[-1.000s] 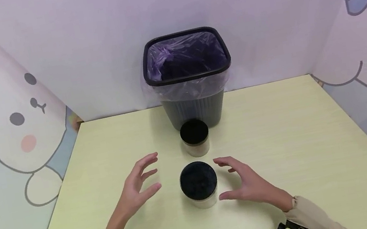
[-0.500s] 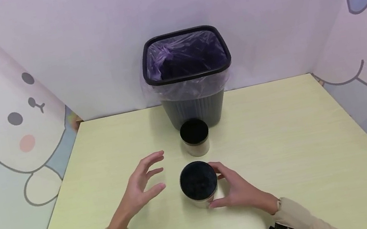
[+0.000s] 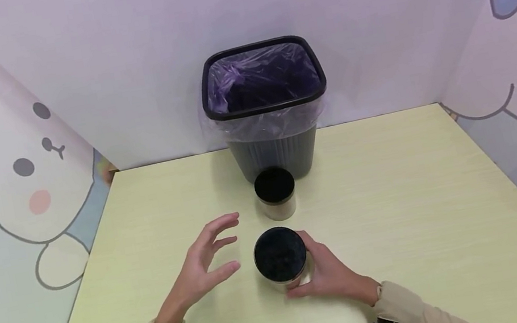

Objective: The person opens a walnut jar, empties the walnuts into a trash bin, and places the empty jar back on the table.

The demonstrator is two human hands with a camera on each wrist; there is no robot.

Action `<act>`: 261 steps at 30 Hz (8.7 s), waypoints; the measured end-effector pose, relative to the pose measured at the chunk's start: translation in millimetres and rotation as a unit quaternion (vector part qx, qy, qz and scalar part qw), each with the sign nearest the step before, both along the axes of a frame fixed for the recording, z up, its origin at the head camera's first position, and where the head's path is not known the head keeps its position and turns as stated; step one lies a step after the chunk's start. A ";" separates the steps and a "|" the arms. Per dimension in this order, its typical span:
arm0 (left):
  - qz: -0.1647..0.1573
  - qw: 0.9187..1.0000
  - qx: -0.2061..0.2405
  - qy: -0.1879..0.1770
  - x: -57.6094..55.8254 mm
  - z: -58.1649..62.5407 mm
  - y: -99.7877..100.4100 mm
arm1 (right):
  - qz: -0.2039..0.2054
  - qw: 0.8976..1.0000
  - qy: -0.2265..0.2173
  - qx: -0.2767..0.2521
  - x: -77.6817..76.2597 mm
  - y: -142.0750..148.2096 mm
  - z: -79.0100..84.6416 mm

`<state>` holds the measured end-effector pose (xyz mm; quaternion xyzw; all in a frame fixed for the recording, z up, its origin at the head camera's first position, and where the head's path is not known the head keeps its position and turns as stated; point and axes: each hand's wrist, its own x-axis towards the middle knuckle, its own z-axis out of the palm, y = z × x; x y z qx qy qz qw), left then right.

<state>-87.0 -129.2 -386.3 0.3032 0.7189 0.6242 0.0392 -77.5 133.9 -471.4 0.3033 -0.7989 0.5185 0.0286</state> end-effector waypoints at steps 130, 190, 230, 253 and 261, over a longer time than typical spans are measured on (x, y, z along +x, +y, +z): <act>-0.062 0.959 -0.140 0.240 18.1 14.2 9.1 | -0.051 0.961 0.244 0.121 2.8 18.0 61.9; 0.033 0.970 -0.148 0.189 16.4 4.7 12.5 | -0.029 0.958 0.265 0.105 -2.2 23.6 60.0; -0.032 0.952 -0.164 0.255 16.0 9.5 8.5 | -0.028 0.959 0.263 0.101 -1.5 23.4 59.0; 0.021 0.955 -0.173 0.240 18.7 8.5 7.9 | -0.030 0.957 0.270 0.100 -1.1 22.8 61.1; -0.027 0.937 -0.178 0.301 17.8 14.8 4.3 | -0.029 0.957 0.269 0.101 -1.2 23.9 60.5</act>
